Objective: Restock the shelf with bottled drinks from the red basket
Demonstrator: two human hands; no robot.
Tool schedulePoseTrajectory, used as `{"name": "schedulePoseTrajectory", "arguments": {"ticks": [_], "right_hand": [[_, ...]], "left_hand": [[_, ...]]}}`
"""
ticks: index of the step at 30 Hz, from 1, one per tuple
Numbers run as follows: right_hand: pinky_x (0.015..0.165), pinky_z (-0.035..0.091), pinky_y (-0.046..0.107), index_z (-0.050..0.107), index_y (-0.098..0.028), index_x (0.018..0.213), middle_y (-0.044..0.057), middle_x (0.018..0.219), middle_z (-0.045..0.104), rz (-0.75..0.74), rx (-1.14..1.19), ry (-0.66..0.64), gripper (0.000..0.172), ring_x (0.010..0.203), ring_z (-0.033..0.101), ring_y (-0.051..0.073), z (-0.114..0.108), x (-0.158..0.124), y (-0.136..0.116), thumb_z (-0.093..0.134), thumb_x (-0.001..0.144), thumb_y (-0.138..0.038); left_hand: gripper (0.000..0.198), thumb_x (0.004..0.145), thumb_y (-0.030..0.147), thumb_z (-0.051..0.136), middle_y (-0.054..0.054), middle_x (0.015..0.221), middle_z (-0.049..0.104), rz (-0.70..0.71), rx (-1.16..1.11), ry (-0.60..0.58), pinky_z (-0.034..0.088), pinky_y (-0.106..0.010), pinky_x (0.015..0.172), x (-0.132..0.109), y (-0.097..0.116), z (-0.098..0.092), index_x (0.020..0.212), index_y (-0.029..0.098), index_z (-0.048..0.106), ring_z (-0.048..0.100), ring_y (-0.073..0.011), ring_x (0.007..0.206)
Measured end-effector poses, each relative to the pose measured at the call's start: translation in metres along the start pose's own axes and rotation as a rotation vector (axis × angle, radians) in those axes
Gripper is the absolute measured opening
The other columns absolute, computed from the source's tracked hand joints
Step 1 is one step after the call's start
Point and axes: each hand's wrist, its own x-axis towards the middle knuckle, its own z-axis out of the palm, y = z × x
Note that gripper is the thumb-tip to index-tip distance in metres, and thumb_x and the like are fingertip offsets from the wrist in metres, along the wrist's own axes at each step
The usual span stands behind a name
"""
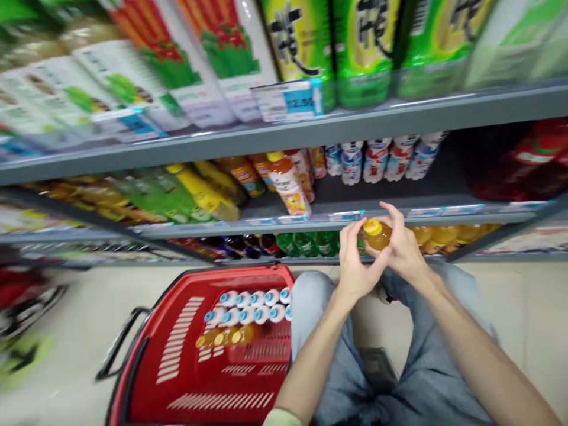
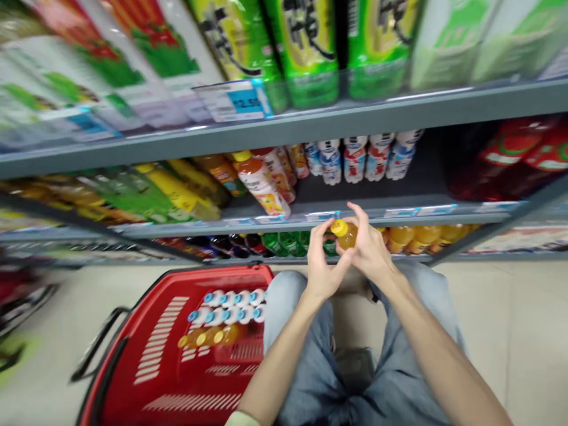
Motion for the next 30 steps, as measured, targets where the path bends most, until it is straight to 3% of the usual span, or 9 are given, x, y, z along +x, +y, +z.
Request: {"name": "schedulePoseTrajectory", "arguments": {"ticks": [2,5,10,17,21,25,30], "right_hand": [[0.089,0.06,0.043,0.032,-0.024,0.156,0.011,0.124,0.074,-0.052,-0.075,-0.094,0.089,0.107,0.075,0.031,0.01,-0.003,0.004,0.07,0.076,-0.025],[0.084,0.062,0.042,0.029,-0.022,0.158,0.012,0.121,0.075,-0.083,-0.118,-0.115,0.091,0.103,0.077,0.031,0.025,-0.005,0.003,0.067,0.075,-0.023],[0.087,0.062,0.041,0.027,-0.023,0.159,0.013,0.127,0.074,-0.164,-0.05,-0.224,0.092,0.107,0.076,0.031,0.047,-0.008,-0.016,0.065,0.075,-0.02],[0.108,0.054,0.05,0.015,-0.029,0.165,0.011,0.139,0.069,-0.155,0.108,-0.213,0.108,0.127,0.068,0.031,0.063,-0.008,-0.035,0.08,0.08,-0.034],[0.1,0.058,0.051,0.015,-0.029,0.166,0.01,0.136,0.07,-0.116,0.107,-0.194,0.116,0.116,0.072,0.032,0.066,-0.005,-0.03,0.087,0.076,-0.043],[0.091,0.061,0.048,0.016,-0.029,0.167,0.009,0.13,0.073,-0.132,0.073,-0.224,0.109,0.109,0.073,0.031,0.066,-0.005,-0.025,0.082,0.081,-0.043],[0.087,0.062,0.045,0.02,-0.027,0.166,0.008,0.124,0.076,-0.187,0.002,-0.272,0.101,0.105,0.074,0.03,0.066,-0.007,-0.027,0.077,0.085,-0.041]], "left_hand": [[0.051,0.088,0.037,0.074,-0.013,0.131,0.066,-0.159,-0.053,0.07,0.052,-0.046,0.106,-0.002,-0.002,-0.003,0.135,0.022,0.06,0.063,-0.0264,0.12],[0.044,0.085,0.034,0.077,-0.011,0.122,0.072,-0.366,-0.243,0.135,0.054,-0.039,0.101,-0.005,-0.003,-0.011,0.125,0.02,0.067,0.068,-0.023,0.112],[0.046,0.075,0.032,0.085,-0.01,0.118,0.072,-0.446,-0.295,0.235,0.057,-0.033,0.091,-0.012,0.008,-0.035,0.115,0.019,0.066,0.069,-0.0221,0.111],[0.052,0.07,0.033,0.091,-0.004,0.106,0.069,-0.339,-0.153,0.423,0.061,-0.033,0.089,-0.011,0.028,-0.077,0.1,0.023,0.049,0.072,-0.021,0.108],[0.054,0.074,0.033,0.089,-0.002,0.105,0.07,-0.187,-0.076,0.551,0.061,-0.032,0.088,0.0,0.039,-0.116,0.096,0.025,0.041,0.074,-0.0196,0.107],[0.056,0.076,0.029,0.088,0.0,0.102,0.07,-0.021,0.031,0.638,0.06,-0.032,0.092,0.016,0.05,-0.151,0.097,0.026,0.037,0.074,-0.0188,0.108],[0.06,0.076,0.035,0.087,-0.001,0.109,0.069,0.121,0.153,0.713,0.057,-0.04,0.102,0.04,0.056,-0.181,0.097,0.028,0.031,0.071,-0.0205,0.117]]}}
